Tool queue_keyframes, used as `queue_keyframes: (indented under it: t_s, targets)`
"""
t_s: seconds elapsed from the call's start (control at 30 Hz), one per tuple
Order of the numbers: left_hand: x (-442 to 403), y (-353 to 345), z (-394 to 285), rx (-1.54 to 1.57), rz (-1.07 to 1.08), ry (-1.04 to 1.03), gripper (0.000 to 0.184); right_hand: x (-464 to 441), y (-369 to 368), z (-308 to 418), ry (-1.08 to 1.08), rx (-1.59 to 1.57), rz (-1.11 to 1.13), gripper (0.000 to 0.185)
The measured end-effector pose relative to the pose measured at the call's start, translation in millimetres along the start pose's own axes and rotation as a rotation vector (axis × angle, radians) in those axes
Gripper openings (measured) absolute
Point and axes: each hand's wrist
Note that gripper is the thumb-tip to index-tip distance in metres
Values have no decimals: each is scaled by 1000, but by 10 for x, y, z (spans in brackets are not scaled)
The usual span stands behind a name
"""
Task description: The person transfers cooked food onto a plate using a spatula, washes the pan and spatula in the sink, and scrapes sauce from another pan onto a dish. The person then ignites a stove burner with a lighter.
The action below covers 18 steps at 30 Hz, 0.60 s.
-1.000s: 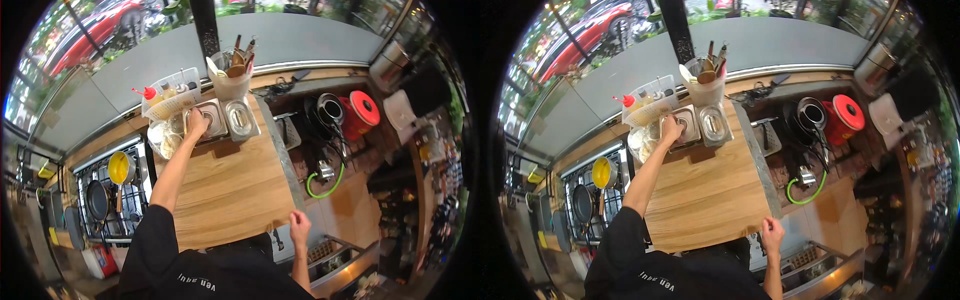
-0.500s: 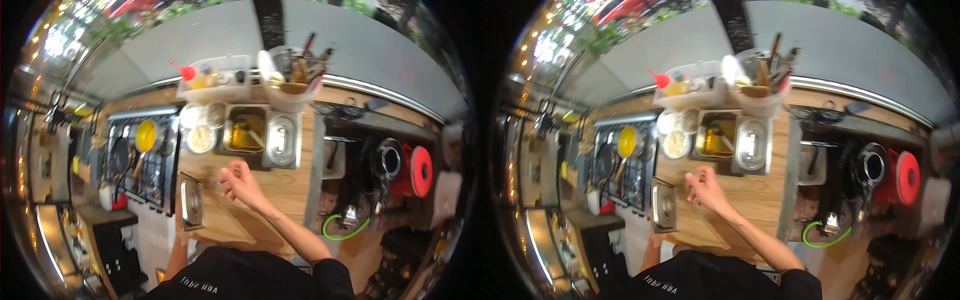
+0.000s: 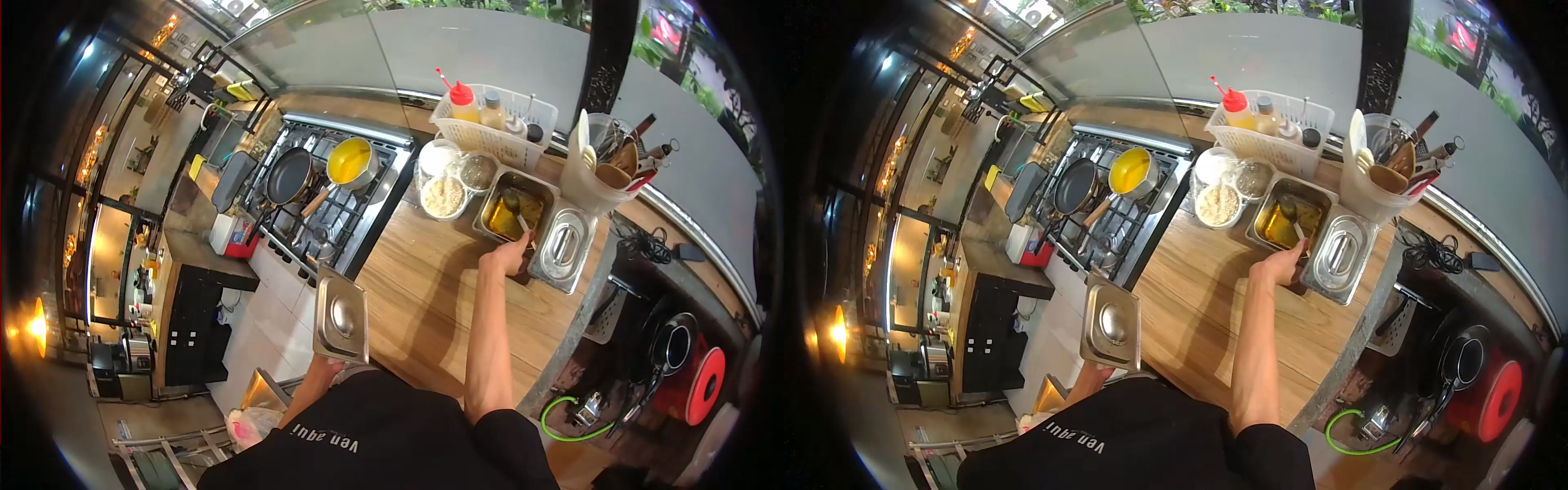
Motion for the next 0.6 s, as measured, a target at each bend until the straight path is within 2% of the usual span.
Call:
queue_keyframes:
  t_s: [0.03,0.2,0.27,0.3,0.37,0.4,0.47,0.5,0.53,0.57,0.6]
  targets:
    - [-26,28,-58,5,-7,-16,36,67,31,31,71,-105,50,49]
    - [-140,277,-394,28,-68,-110,36,-11,150,-91,147,-190,34,34]
    - [-210,582,-512,102,-58,-161,36,173,350,49,71,-110,56,31]
    - [-331,975,-507,273,99,-176,43,186,417,-1,86,-105,61,31]
    - [-465,1282,-629,452,161,-149,47,127,581,-61,220,-139,152,28]
    - [-528,1336,-711,343,251,-258,48,191,682,-80,241,-132,175,29]
    - [-647,1446,-938,321,270,-278,50,437,836,-85,304,-83,108,30]
    - [-746,1537,-1051,399,192,-196,51,527,886,-99,324,-31,68,32]
    - [-824,1573,-1163,416,200,-178,51,615,993,-128,393,-7,169,27]
    - [-900,1673,-1289,428,196,-173,51,712,1126,-96,411,6,157,27]
    - [-1102,1970,-1312,474,81,-191,50,1001,1195,13,267,-69,399,25]
Point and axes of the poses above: each hand's wrist, its own x-axis away from the middle knuckle, its own y-axis out of the back of the hand, z = x × y, and after that the axes turned 4 degrees about -y, right-handed
